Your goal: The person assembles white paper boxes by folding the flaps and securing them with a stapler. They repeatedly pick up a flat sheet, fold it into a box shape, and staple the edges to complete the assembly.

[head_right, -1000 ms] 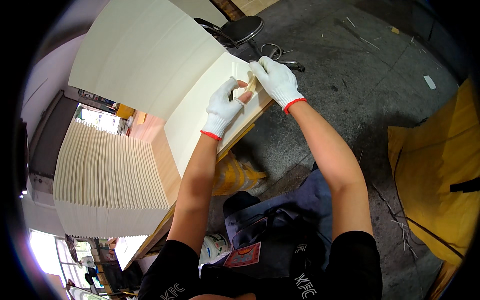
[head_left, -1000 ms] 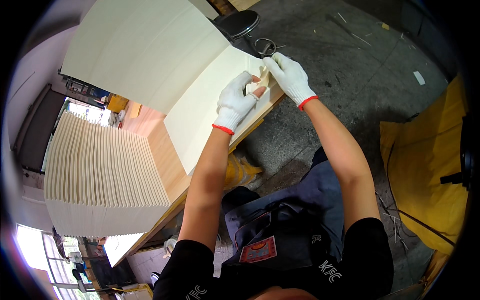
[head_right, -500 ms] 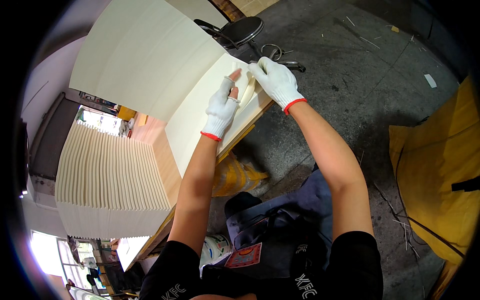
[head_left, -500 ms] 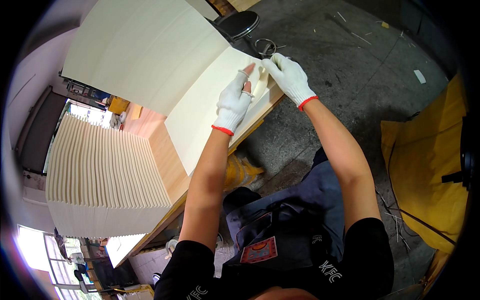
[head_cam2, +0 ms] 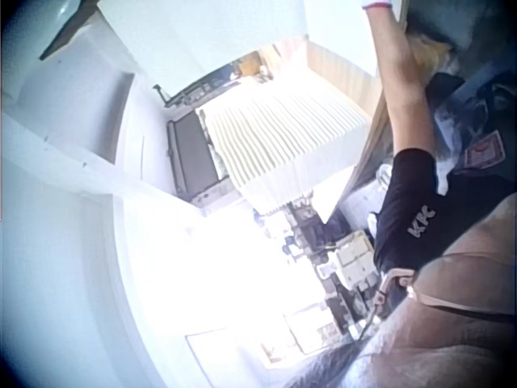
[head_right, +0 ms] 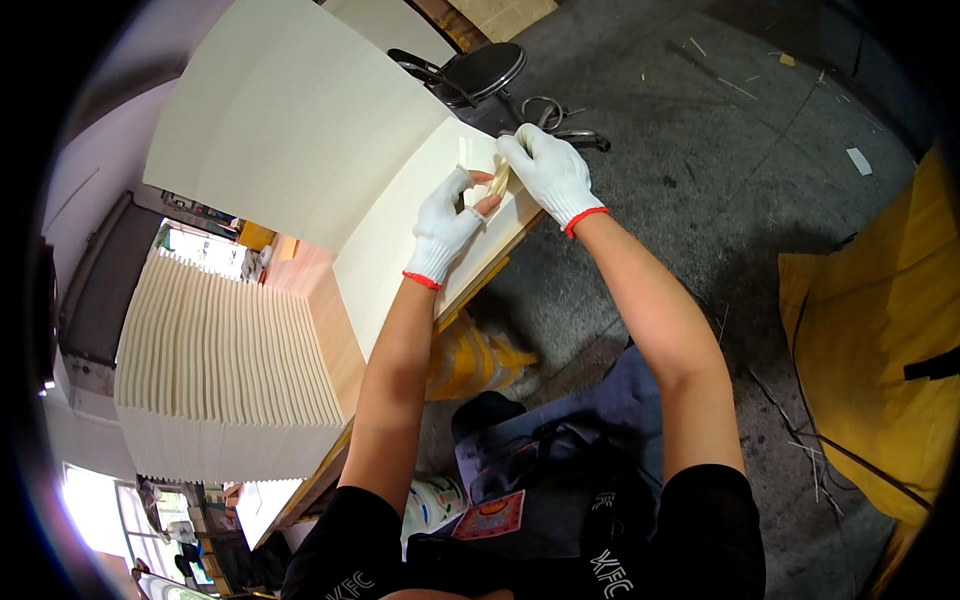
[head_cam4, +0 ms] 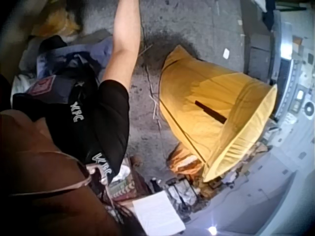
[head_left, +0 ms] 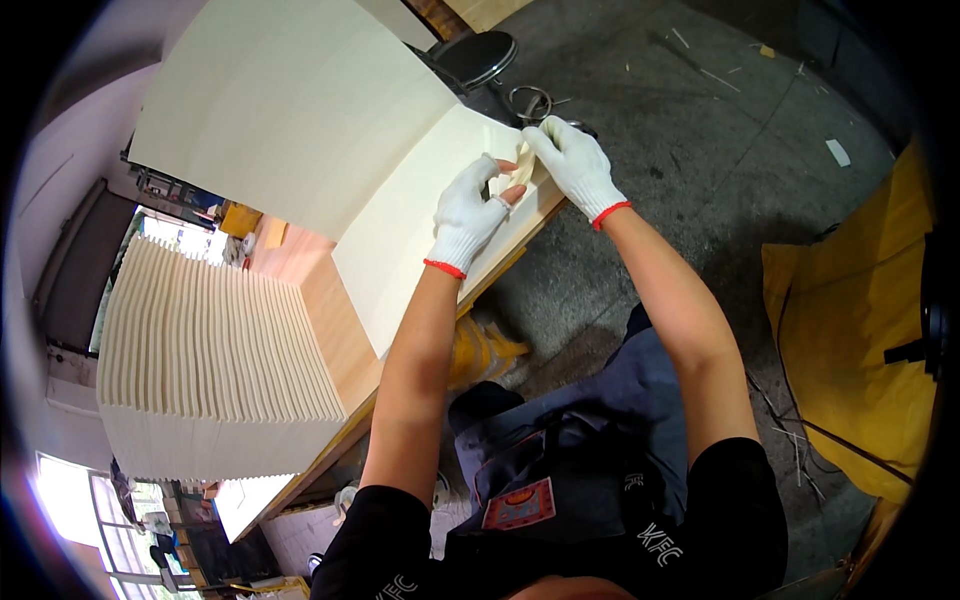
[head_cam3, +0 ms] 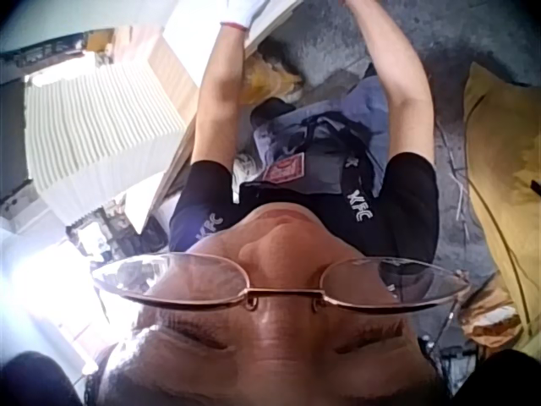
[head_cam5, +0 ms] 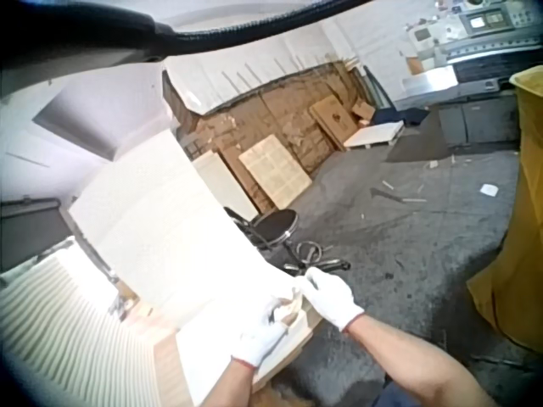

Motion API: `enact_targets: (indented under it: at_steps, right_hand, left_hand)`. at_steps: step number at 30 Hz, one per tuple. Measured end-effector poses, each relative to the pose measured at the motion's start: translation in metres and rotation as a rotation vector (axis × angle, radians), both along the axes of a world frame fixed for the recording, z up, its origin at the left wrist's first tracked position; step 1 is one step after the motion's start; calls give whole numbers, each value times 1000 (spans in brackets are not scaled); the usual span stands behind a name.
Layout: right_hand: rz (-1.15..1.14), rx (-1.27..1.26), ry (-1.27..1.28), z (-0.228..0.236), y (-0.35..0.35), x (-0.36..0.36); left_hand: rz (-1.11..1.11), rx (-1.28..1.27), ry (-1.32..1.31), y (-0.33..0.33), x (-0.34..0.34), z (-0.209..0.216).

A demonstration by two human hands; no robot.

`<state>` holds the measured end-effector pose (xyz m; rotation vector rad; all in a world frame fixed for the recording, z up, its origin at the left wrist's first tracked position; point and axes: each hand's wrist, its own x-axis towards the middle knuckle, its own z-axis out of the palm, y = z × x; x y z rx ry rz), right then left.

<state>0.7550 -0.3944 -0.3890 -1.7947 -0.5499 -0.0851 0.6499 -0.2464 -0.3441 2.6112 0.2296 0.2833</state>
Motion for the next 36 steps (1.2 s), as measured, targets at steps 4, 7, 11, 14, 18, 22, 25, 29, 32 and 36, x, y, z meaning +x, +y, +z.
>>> enact_targets:
  at_steps: [4,7,11,14,18,22,25,29,32,36]
  right_hand:
    - [10,-10,14,0,1,0]
    - [12,-11,10,-2,0,3]
    - [17,-4,11,-2,0,3]
    - [17,-45,-1,2,-7,6]
    - [16,-501,-146,14,-34,14]
    - [73,-574,-698,4,-35,26]
    - [80,-491,-944,21,-28,32]
    - [205,-406,-401,21,-11,23]
    - [191,-147,-54,10,-8,19]
    - [112,-88,-14,1,-5,11]
  left_hand:
    - [-23,-34,-81,8,1,-11]
    - [-27,-75,-85,6,2,-10]
    - [-47,-156,-94,3,0,-8]
    - [-131,-117,-221,14,5,-21]
    - [10,-155,-93,-5,-7,3]
    - [-65,-169,-192,-4,-7,-1]
    - [-104,-126,-146,6,-2,-7]
    - [-134,-113,-174,6,-1,-9]
    - [-165,-79,-204,8,0,-9]
    - [-177,-113,-194,8,1,-9]
